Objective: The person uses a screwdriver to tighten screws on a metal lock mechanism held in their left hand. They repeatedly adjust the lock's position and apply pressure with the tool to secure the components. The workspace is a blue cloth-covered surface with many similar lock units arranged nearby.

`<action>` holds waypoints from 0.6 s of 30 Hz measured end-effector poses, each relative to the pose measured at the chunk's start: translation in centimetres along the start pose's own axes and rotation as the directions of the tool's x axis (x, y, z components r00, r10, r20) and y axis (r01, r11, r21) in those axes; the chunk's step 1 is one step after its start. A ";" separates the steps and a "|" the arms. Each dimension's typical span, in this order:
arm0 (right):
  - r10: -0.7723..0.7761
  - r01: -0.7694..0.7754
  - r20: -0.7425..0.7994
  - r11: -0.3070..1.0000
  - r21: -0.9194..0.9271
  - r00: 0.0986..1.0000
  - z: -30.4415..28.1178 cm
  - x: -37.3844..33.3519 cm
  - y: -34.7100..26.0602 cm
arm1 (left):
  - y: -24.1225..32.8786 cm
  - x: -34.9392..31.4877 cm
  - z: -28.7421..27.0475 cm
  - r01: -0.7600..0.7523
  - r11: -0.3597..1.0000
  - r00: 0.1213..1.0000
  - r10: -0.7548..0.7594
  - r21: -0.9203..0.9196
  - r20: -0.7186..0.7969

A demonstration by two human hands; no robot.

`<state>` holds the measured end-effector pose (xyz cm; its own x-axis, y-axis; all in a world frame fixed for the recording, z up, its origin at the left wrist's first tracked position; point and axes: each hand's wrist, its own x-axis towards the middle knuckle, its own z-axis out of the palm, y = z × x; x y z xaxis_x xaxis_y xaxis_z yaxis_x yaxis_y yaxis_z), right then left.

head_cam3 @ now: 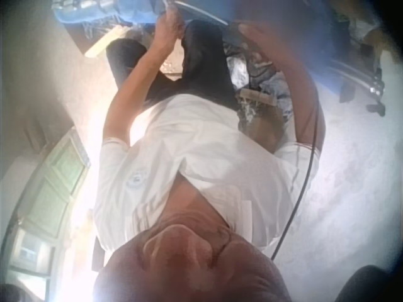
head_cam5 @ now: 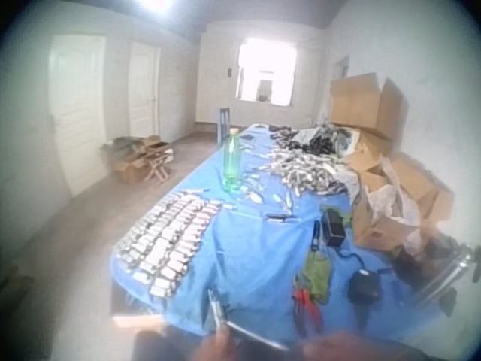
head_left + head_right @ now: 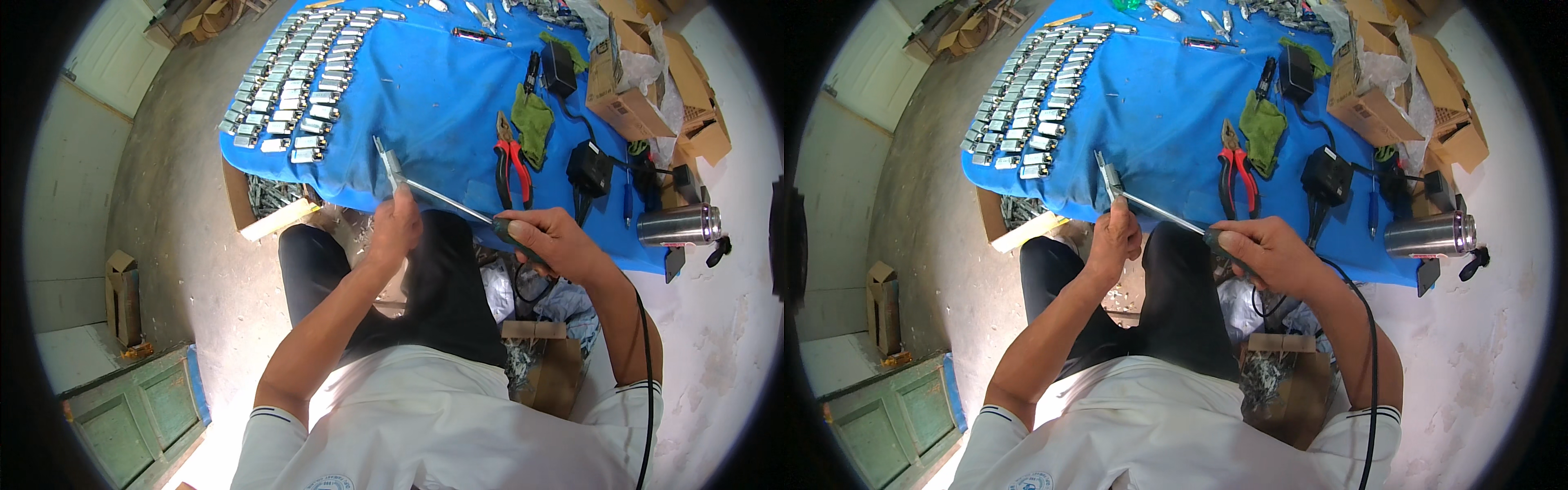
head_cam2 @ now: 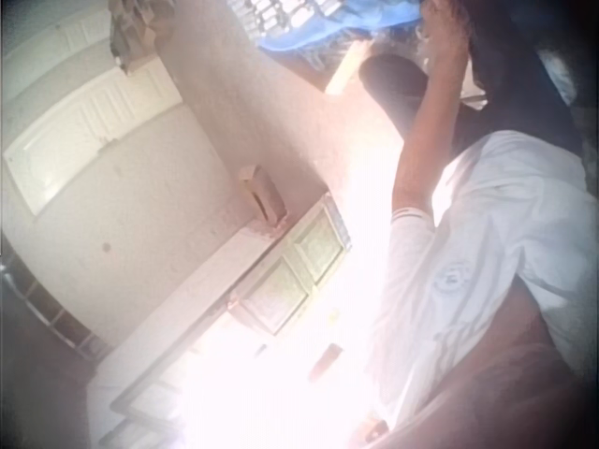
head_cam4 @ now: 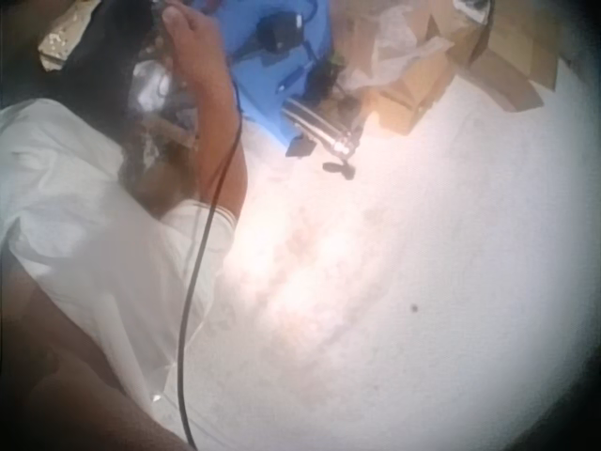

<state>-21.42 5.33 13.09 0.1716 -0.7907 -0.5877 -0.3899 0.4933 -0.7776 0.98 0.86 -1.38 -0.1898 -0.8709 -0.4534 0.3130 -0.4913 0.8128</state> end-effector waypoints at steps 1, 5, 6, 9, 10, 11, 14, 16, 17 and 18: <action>-0.004 0.003 -0.012 0.999 -0.034 1.000 0.0 -0.1 -0.1 | 0.0 -0.1 0.0 0.004 1.000 1.000 -0.004 -0.006 0.006; -0.132 0.119 -0.039 0.966 -0.229 0.991 0.4 0.1 -0.5 | 0.4 0.0 -0.2 0.022 1.000 0.999 -0.022 -0.016 0.045; -0.188 0.169 -0.039 0.942 -0.289 0.981 0.5 0.1 -0.4 | 0.3 0.1 -0.2 0.016 1.000 0.999 -0.015 -0.012 0.047; -0.264 0.228 -0.043 0.894 -0.386 0.964 0.6 0.4 0.1 | 0.2 0.0 -0.1 0.016 1.000 0.999 -0.016 -0.007 0.037; -0.294 0.251 -0.041 0.872 -0.421 0.955 0.7 0.3 -0.1 | 0.2 0.0 -0.2 0.020 1.000 0.999 -0.020 -0.007 0.029; -0.324 0.272 -0.039 0.848 -0.454 0.945 0.9 0.2 -0.3 | 0.1 0.1 -0.2 0.016 1.000 0.999 -0.016 -0.011 0.031; -0.353 0.282 -0.027 0.791 -0.543 0.935 1.4 -0.3 -1.4 | -0.1 0.3 -0.2 0.010 1.000 0.999 -0.010 -0.015 0.037; -0.360 0.283 -0.016 0.758 -0.587 0.933 1.6 -0.4 -1.8 | -0.1 0.4 -0.5 0.014 1.000 0.999 -0.014 0.003 0.034; -0.370 0.289 -0.010 0.742 -0.605 0.929 1.6 -0.3 -2.0 | -0.2 0.4 -0.6 0.016 1.000 0.999 -0.016 0.016 0.031; -0.380 0.293 -0.007 0.725 -0.623 0.925 1.6 -0.4 -2.1 | -0.1 0.3 -0.5 0.016 0.999 0.999 -0.017 0.029 0.032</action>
<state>-19.18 5.17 14.61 0.3005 -0.9212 -0.2470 -0.7961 -0.0996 -0.5970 1.33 0.60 -1.73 -0.2246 -0.8616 -0.4553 0.2824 -0.5047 0.8158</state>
